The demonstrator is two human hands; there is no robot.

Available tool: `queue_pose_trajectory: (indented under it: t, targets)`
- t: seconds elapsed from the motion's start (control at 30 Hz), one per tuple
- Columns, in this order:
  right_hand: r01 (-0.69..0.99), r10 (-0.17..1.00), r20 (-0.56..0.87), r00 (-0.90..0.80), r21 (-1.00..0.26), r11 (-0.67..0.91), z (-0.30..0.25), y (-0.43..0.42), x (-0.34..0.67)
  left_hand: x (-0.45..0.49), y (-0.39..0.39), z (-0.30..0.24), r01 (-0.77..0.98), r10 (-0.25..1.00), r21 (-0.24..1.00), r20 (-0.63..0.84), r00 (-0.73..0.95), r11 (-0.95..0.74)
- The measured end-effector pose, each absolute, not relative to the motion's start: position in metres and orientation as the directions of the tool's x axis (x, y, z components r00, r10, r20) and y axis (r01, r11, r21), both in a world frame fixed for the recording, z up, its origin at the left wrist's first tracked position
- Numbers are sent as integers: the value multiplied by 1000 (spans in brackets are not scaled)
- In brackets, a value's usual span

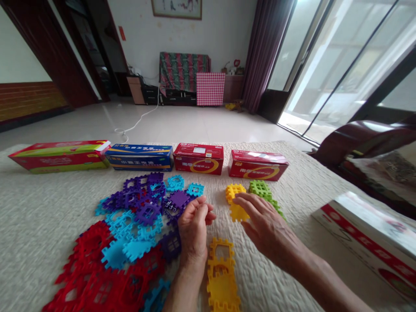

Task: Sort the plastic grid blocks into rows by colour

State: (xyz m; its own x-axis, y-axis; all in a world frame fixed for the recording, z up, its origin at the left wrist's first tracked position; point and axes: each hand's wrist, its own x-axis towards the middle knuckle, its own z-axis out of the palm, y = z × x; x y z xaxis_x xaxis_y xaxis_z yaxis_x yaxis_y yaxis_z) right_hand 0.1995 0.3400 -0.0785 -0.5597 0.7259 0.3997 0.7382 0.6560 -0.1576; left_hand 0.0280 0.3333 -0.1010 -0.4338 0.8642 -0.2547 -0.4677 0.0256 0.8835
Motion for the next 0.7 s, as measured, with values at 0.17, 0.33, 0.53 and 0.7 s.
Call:
queue_pose_trajectory:
  t: [0.17,0.33,0.53,0.7]
  targets:
    - [798,735,452,-505,-79,597,-86,355,199,28,334,-102,-464,865,885,-254,-432,27]
    - [808,752,409,-517,-59,587,-89,357,200,29,333,-102,-471,866,882,-253,-431,23]
    - [822,772,380,-510,-47,567,-93,358,203,29,334,-102,-471,864,882,-257,-432,26]
    - [806,755,412,-510,-79,587,-88,352,202,28,333,-102,-469,863,883,-253,-438,20]
